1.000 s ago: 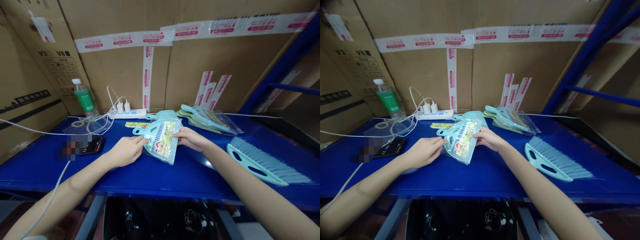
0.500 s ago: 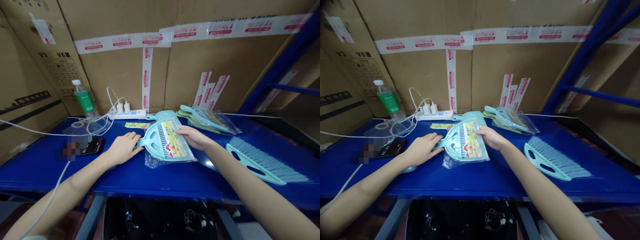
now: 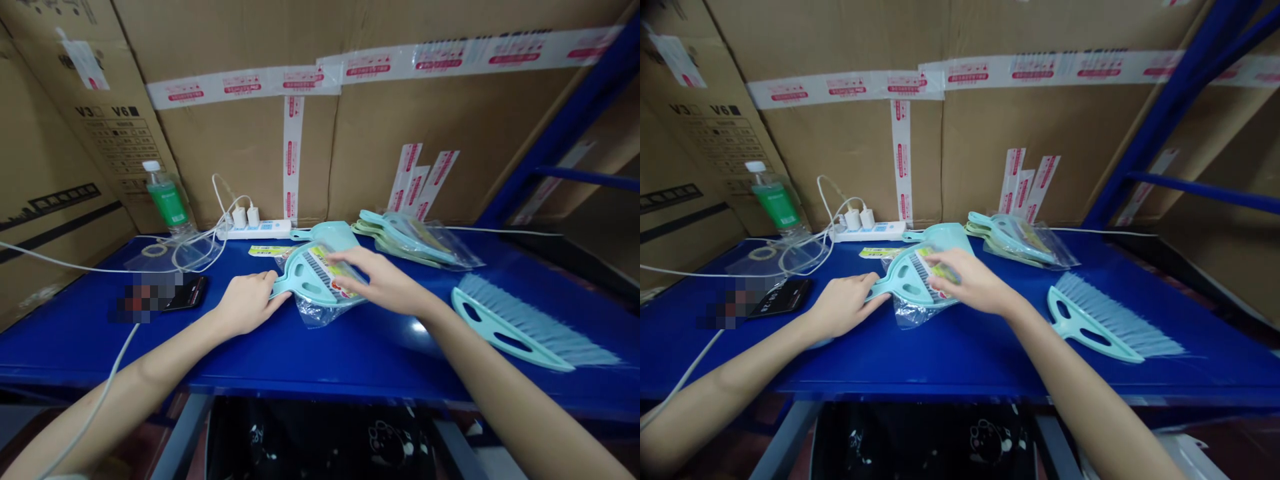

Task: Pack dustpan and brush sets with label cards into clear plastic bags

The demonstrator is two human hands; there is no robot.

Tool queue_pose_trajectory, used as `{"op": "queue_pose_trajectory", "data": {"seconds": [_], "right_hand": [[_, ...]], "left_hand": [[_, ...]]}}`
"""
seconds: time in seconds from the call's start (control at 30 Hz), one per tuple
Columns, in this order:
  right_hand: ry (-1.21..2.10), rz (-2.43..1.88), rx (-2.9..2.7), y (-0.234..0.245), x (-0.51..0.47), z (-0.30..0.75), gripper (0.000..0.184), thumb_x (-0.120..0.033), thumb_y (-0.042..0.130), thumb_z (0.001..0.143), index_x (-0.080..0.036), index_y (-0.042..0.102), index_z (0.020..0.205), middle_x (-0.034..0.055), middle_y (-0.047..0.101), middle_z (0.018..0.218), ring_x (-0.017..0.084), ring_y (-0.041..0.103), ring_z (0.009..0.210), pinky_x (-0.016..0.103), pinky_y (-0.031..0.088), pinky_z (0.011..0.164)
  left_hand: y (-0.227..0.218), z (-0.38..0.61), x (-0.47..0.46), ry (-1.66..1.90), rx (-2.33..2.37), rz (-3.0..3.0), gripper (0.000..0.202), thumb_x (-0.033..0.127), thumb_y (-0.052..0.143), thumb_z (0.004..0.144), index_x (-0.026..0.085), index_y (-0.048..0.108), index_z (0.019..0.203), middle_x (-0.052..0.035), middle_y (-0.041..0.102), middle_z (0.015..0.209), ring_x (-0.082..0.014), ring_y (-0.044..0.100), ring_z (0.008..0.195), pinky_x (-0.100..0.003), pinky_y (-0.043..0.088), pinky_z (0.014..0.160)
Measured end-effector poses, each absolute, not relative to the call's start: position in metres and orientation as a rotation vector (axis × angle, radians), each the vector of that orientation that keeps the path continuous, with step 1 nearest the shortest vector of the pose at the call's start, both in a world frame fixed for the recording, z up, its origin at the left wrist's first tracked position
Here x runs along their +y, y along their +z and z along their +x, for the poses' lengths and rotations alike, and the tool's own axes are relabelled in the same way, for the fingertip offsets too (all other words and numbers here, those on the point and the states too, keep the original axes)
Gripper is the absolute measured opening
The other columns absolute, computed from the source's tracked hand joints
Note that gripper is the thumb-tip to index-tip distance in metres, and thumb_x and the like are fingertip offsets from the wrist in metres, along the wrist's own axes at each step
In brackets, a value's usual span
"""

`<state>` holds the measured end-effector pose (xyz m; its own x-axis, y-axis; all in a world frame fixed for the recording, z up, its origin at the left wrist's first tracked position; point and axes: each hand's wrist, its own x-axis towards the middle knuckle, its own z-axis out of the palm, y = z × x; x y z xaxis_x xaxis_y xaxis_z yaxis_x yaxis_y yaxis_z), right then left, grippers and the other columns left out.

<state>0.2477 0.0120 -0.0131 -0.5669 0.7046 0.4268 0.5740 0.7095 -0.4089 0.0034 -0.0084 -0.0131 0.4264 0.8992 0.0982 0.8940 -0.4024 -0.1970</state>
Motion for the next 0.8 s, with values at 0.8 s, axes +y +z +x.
{"op": "queue_pose_trajectory", "data": {"seconds": [0.8], "right_hand": [[-0.626,-0.922,-2.413,-0.011,0.018,0.257,0.050,-0.002,0.039,0.082,-0.025,0.056,0.124,0.0066,0.062,0.123,0.021,0.056,0.114,0.042,0.049,0.089]], "left_hand": [[-0.014,-0.002,-0.007,-0.337,-1.536,-2.435,0.049,0.042,0.033,0.093,0.014,0.035,0.133,-0.0101,0.065,0.106,-0.0228,0.065,0.086,-0.032,0.050,0.070]]}}
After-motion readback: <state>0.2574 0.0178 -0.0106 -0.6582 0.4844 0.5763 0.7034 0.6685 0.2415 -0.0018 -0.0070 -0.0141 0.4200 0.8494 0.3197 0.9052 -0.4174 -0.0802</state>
